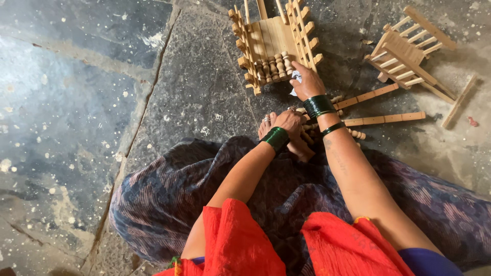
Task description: The person sits on the floor and wipes small wooden toy parts, including spindles and wheels, one at a time with a white cloth, then places the wiped parts into a wooden toy cart frame in front of them.
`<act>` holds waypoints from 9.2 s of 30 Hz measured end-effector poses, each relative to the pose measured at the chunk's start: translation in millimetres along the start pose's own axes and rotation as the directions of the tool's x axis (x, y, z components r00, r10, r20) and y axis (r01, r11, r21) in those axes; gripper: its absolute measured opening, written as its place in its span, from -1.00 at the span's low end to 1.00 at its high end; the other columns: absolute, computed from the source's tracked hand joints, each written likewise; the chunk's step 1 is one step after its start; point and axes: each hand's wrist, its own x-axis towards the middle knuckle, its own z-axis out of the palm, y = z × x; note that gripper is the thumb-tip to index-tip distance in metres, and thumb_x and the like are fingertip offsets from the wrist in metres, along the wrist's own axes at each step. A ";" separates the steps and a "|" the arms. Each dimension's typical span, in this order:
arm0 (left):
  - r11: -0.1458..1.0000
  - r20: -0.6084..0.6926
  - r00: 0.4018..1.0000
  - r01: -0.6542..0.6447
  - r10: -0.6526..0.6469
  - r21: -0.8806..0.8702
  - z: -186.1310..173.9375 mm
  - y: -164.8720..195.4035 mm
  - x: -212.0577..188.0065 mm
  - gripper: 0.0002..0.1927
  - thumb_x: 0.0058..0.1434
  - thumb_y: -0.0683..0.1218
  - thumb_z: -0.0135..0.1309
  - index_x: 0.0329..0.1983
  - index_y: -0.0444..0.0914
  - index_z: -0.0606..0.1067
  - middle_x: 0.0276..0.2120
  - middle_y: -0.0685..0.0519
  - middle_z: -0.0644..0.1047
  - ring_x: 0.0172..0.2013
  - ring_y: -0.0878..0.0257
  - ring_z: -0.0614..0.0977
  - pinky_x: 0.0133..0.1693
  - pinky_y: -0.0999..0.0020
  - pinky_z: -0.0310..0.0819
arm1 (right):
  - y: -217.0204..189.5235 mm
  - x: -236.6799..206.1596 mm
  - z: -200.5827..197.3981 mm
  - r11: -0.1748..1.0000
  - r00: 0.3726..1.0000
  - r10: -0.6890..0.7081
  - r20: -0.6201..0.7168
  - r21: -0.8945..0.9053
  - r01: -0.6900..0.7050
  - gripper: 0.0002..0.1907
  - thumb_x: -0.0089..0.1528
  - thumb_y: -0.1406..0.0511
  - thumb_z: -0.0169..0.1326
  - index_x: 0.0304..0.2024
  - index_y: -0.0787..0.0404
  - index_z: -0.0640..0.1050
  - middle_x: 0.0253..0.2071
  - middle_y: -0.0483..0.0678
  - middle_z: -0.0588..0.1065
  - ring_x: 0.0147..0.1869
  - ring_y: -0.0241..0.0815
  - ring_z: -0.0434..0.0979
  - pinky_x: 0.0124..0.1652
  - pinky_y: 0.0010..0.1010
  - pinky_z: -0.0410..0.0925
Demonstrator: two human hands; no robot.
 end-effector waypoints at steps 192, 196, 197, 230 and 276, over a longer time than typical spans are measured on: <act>0.666 0.159 0.790 0.591 -0.592 -0.455 -79.3 15.9 54.3 -0.29 0.36 0.37 -0.33 -0.04 -0.30 0.53 -0.32 -0.28 0.63 -0.22 -0.15 0.69 -0.15 -0.04 0.56 | -0.4 4.2 -25.6 0.393 0.940 0.289 -0.182 0.918 0.057 -0.39 0.44 -0.18 -0.13 -0.29 0.23 0.40 -0.42 -0.02 0.44 -0.39 -0.13 0.55 -0.36 -0.32 0.50; 0.695 0.089 0.876 0.434 -0.474 -0.574 -65.7 7.8 55.6 -0.30 0.43 0.36 -0.29 -0.04 -0.31 0.56 -0.31 -0.25 0.64 -0.23 -0.09 0.69 -0.13 0.04 0.57 | 8.2 2.8 -32.0 0.219 0.953 0.300 -0.039 0.975 -0.029 -0.49 0.45 -0.10 -0.11 -0.19 0.20 0.44 -0.43 -0.05 0.43 -0.39 -0.16 0.54 -0.39 -0.33 0.49; 0.597 0.185 0.848 0.488 -0.496 -0.637 -61.2 6.3 53.7 -0.30 0.43 0.35 -0.31 -0.03 -0.32 0.55 -0.34 -0.23 0.63 -0.29 -0.06 0.67 -0.20 0.05 0.58 | 9.4 2.9 -31.5 0.180 0.958 0.286 -0.022 0.983 -0.031 -0.54 0.46 -0.05 -0.08 -0.14 0.22 0.45 -0.40 -0.05 0.45 -0.37 -0.16 0.56 -0.38 -0.34 0.50; 0.067 0.413 0.698 0.549 -0.585 -0.833 -46.7 -38.5 -8.9 -0.25 0.37 0.41 -0.23 -0.24 -0.38 0.53 -0.48 -0.02 0.58 -0.47 0.23 0.61 -0.42 0.37 0.48 | -19.7 -18.7 -27.2 0.966 0.892 -0.223 0.393 0.209 0.149 -0.06 0.02 0.32 0.28 0.43 0.11 0.21 0.40 0.15 0.32 0.47 0.05 0.31 0.35 -0.22 0.24; 0.689 0.047 0.844 0.467 -0.534 -0.554 6.0 -62.5 -40.2 -0.75 0.31 -0.09 -0.12 -0.17 -0.22 0.59 -0.26 -0.17 0.65 -0.21 -0.13 0.68 -0.10 0.07 0.56 | -24.4 95.0 27.8 0.867 0.933 -0.171 0.316 -0.402 0.295 -0.38 0.04 0.59 0.14 0.15 0.12 0.58 0.16 0.07 0.52 0.15 0.11 0.53 0.20 -0.15 0.36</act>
